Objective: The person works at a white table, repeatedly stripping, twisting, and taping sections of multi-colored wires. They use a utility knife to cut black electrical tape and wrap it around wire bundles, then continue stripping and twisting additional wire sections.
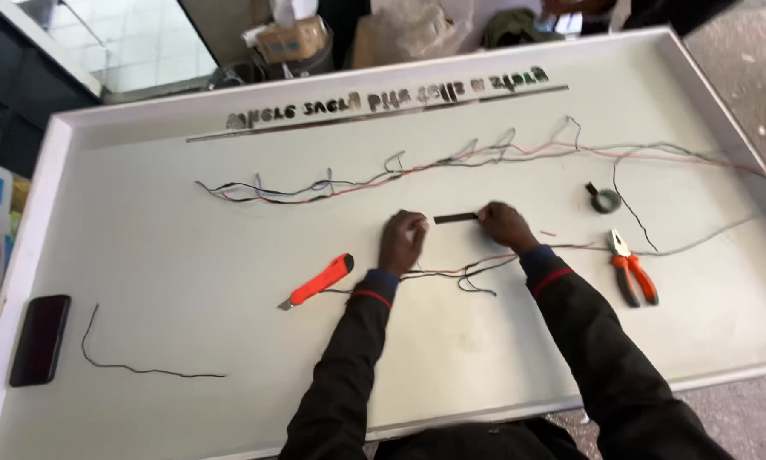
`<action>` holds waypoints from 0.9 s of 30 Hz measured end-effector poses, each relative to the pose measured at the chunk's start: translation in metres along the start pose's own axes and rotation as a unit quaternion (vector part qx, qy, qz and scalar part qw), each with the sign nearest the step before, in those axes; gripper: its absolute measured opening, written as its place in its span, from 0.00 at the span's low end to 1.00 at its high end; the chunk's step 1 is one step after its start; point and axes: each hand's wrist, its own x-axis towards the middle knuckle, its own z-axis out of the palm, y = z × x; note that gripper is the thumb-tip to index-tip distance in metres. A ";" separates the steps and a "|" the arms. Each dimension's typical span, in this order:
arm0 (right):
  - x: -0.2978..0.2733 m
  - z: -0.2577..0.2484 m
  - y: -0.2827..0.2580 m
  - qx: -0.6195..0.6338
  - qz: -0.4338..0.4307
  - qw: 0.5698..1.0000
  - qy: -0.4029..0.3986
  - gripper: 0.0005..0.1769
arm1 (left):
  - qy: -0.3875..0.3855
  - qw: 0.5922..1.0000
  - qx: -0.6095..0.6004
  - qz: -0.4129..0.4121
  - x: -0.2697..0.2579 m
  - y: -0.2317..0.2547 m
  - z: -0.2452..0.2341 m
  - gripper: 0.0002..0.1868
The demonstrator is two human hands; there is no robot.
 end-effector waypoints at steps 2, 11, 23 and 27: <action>-0.020 -0.002 -0.024 0.099 0.015 0.995 -0.028 0.13 | -0.009 0.999 0.000 0.031 0.002 0.023 -0.004 0.06; -0.061 0.014 -0.074 0.467 0.052 0.873 -0.127 0.12 | -0.037 0.997 -0.044 0.047 0.001 0.065 0.003 0.09; -0.098 -0.009 -0.127 0.520 0.021 0.848 -0.101 0.16 | 0.044 0.985 -0.133 -0.105 0.002 0.041 0.010 0.03; -0.112 -0.018 -0.144 0.516 0.012 0.850 -0.101 0.19 | 0.057 0.981 -0.136 -0.129 0.005 0.048 0.004 0.03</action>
